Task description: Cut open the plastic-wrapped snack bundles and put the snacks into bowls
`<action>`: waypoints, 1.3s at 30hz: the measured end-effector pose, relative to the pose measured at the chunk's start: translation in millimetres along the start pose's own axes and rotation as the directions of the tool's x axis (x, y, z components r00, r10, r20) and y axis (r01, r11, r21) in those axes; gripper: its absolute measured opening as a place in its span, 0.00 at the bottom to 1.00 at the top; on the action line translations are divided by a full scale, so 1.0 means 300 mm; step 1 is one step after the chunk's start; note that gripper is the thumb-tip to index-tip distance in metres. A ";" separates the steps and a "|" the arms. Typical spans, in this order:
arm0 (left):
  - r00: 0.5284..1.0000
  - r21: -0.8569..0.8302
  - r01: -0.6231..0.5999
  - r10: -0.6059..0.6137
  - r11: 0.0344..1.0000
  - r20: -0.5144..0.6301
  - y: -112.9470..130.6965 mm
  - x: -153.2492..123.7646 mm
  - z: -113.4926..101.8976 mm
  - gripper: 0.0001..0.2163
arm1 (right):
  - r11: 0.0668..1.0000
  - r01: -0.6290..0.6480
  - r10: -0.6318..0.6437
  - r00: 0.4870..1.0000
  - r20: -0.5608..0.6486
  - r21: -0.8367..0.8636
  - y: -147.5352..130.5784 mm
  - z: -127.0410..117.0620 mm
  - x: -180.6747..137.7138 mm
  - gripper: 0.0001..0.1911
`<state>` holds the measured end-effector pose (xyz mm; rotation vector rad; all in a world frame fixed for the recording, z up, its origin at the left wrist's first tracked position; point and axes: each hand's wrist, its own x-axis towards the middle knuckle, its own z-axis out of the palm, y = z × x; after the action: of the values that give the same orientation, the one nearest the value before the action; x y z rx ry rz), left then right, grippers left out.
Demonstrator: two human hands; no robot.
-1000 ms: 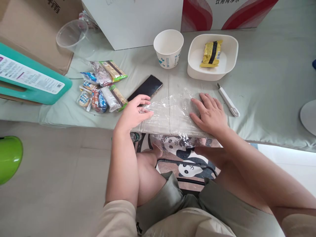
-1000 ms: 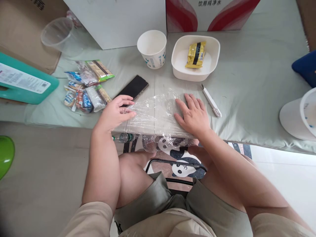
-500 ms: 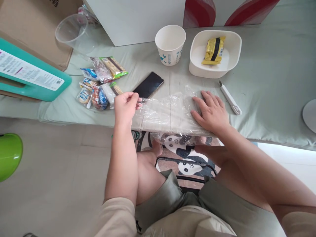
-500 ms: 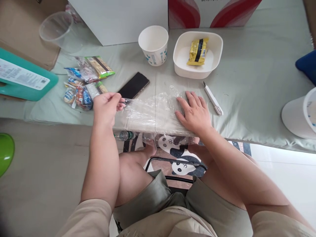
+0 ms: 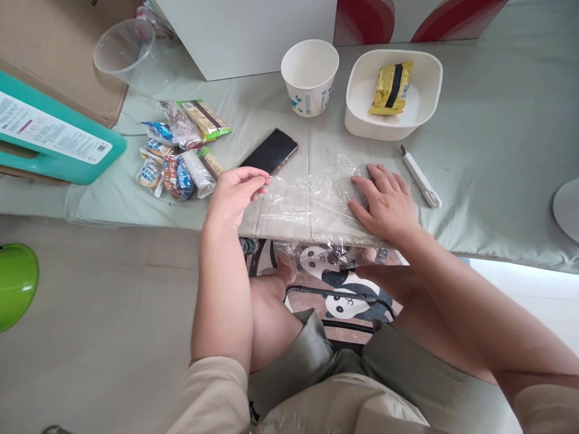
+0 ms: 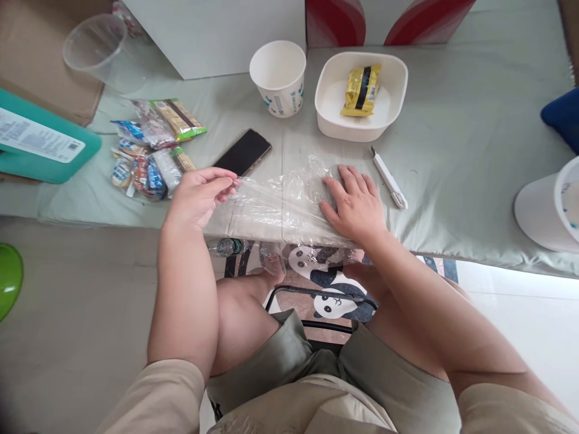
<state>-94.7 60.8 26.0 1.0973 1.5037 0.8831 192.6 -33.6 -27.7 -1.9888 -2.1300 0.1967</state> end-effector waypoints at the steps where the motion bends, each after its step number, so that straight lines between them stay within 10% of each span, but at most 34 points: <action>1: 0.999 -0.016 -0.032 0.032 0.999 -0.009 -0.008 0.007 -0.002 0.06 | 1.000 -0.001 0.001 1.000 0.004 0.002 0.000 0.000 0.000 0.28; 12: 0.919 -0.119 -0.134 0.079 0.984 -0.385 0.019 0.022 -0.013 0.08 | 0.998 -0.001 0.003 1.000 -0.022 0.060 0.004 -0.001 -0.001 0.26; 14: 0.965 -0.129 -0.040 0.005 0.991 -0.261 0.014 0.010 -0.015 0.03 | 0.993 0.009 -0.002 0.998 -0.065 0.115 0.011 0.001 0.003 0.23; 19: 0.994 0.055 -0.065 0.060 0.996 0.090 -0.011 -0.011 -0.018 0.33 | 0.941 -0.005 0.078 0.976 -0.202 0.338 0.042 0.008 0.032 0.13; 25: 0.967 -0.145 -0.216 0.231 0.966 0.103 -0.021 0.017 -0.027 0.33 | 0.793 -0.090 0.307 0.914 -0.267 0.602 0.090 -0.010 0.026 0.22; 31: 0.978 -0.371 -0.163 0.199 0.914 0.062 -0.035 0.070 -0.027 0.43 | 0.553 -0.180 0.351 0.936 -0.032 0.814 0.147 0.016 -0.014 0.42; 39: 0.932 -0.131 0.116 -0.062 0.985 0.356 -0.041 0.007 0.005 0.51 | 0.278 -0.051 0.439 0.895 -0.080 0.959 0.172 0.022 0.021 0.22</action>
<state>-95.7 58.8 13.7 1.0065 1.1620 0.6823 240.3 -23.2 -46.3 -1.3736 -0.9396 0.8776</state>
